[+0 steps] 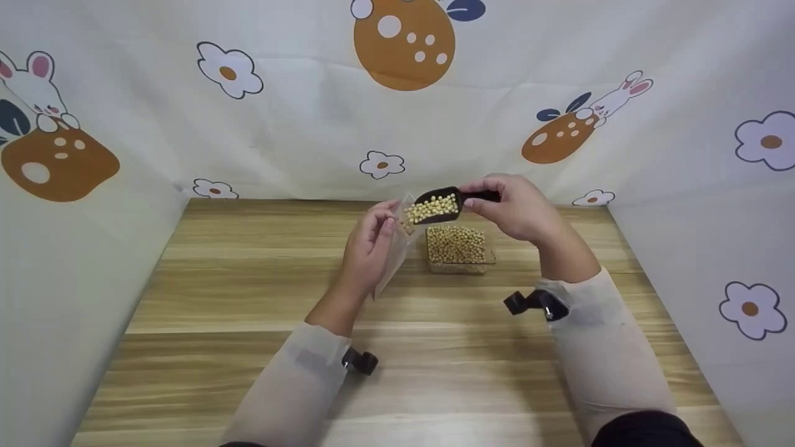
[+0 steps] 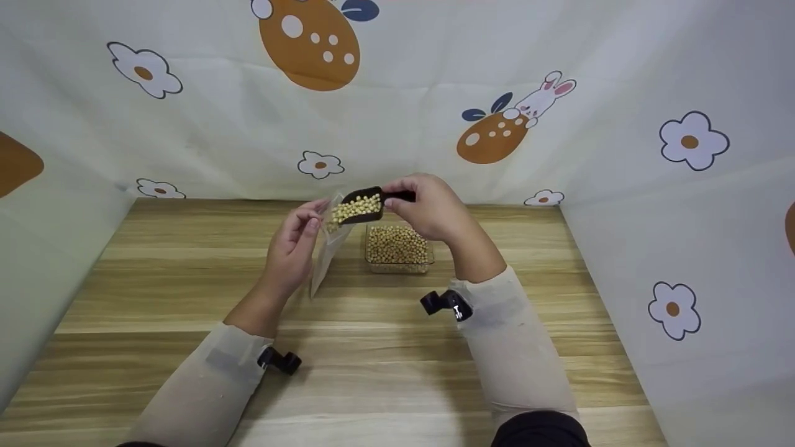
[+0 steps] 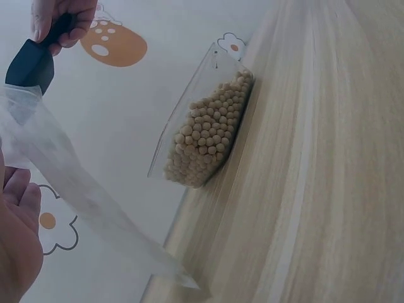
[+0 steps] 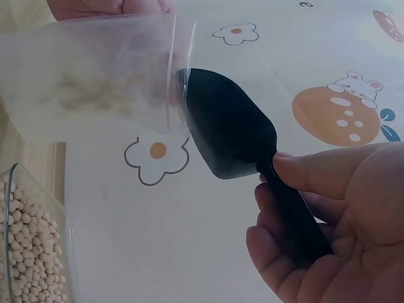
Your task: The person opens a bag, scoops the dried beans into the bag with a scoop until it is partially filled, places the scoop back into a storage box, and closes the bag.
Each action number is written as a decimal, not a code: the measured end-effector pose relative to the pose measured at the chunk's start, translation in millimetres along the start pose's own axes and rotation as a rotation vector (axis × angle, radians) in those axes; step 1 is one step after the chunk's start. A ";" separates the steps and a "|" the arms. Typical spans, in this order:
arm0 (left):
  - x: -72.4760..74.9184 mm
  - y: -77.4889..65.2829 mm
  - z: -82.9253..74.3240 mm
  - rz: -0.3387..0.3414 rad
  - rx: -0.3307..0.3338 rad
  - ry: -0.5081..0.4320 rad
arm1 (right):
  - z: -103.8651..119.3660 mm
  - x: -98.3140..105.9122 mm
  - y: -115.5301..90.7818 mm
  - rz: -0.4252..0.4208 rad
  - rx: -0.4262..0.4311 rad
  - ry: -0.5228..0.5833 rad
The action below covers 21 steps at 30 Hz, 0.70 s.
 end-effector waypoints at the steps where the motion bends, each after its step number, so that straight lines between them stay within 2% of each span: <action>1: 0.0 0.0 0.0 0.000 0.003 -0.002 | 1.0 0.5 0.1 0.001 0.005 -0.006; 12: 0.9 0.5 -3.3 -0.020 0.015 0.022 | 7.8 4.3 1.2 -0.001 0.029 -0.074; 21: 0.5 0.5 -4.0 -0.039 0.002 0.002 | 11.7 4.8 0.2 0.030 0.094 -0.157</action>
Point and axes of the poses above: each hand's wrist, its own y-axis towards the middle knuckle, its own x-axis out of the back of the hand, z = x × y, the point moved 3 cm from there along y, towards the middle knuckle, and after that the axes turned 6 degrees about -z, right-handed, at the moved point
